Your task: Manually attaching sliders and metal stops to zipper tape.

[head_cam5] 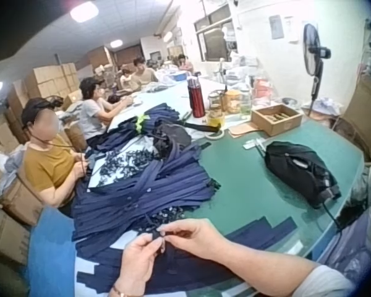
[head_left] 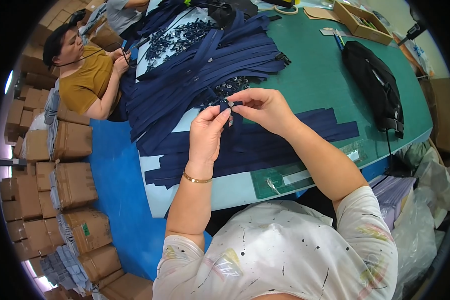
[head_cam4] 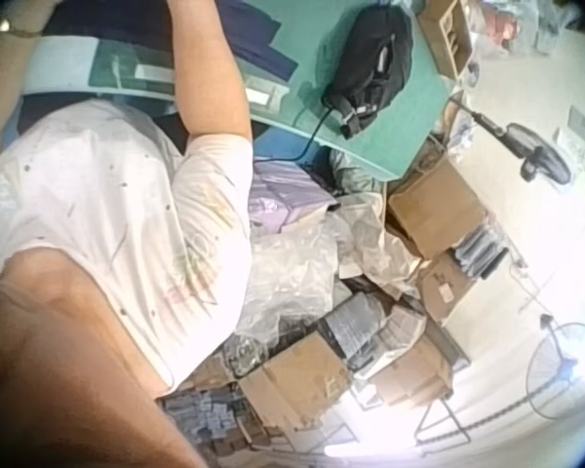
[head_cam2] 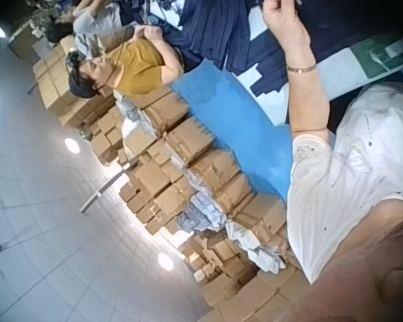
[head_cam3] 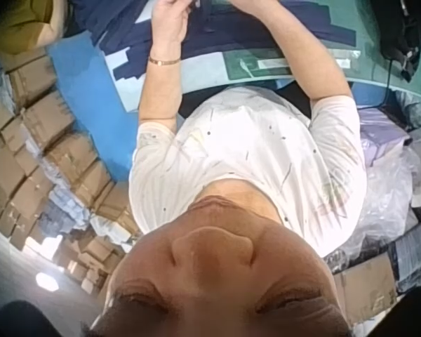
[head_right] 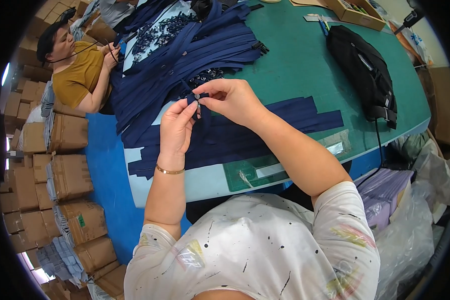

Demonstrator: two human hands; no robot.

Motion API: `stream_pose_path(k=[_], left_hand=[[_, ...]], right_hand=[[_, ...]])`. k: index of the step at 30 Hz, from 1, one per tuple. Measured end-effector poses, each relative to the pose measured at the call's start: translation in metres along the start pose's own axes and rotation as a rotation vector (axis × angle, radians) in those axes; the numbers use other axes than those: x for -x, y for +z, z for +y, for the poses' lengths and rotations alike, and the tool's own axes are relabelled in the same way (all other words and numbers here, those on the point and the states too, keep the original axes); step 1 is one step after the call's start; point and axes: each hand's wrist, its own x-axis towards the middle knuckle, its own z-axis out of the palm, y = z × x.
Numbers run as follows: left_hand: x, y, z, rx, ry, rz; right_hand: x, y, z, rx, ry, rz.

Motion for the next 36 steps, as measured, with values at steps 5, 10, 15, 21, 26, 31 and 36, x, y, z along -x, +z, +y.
stream_pose_path(k=[5,10,15,21,26,31,36], left_hand=[[0.000,0.008,0.000,-0.130,0.038,0.063],[0.001,0.002,-0.004,-0.323,0.019,0.027],[-0.002,-0.002,-0.008,-0.319,0.062,0.009],[0.000,0.002,-0.005,-0.312,0.064,0.001],[0.000,0.004,-0.006,-0.242,0.045,-0.005],[0.000,0.000,-0.010,-0.271,0.077,-0.015],[0.000,0.000,-0.011,-0.501,0.186,0.008]], right_hand=[[-0.001,-0.002,0.004,-0.030,0.017,0.011],[-0.002,-0.004,0.001,0.005,0.017,0.000],[-0.003,-0.008,0.000,0.050,0.005,-0.042],[-0.003,-0.009,-0.003,0.285,-0.135,0.019],[-0.003,-0.007,0.003,0.350,-0.275,0.072],[-0.004,-0.005,0.006,0.416,-0.360,0.094],[-0.002,-0.008,0.000,0.196,-0.086,0.033]])
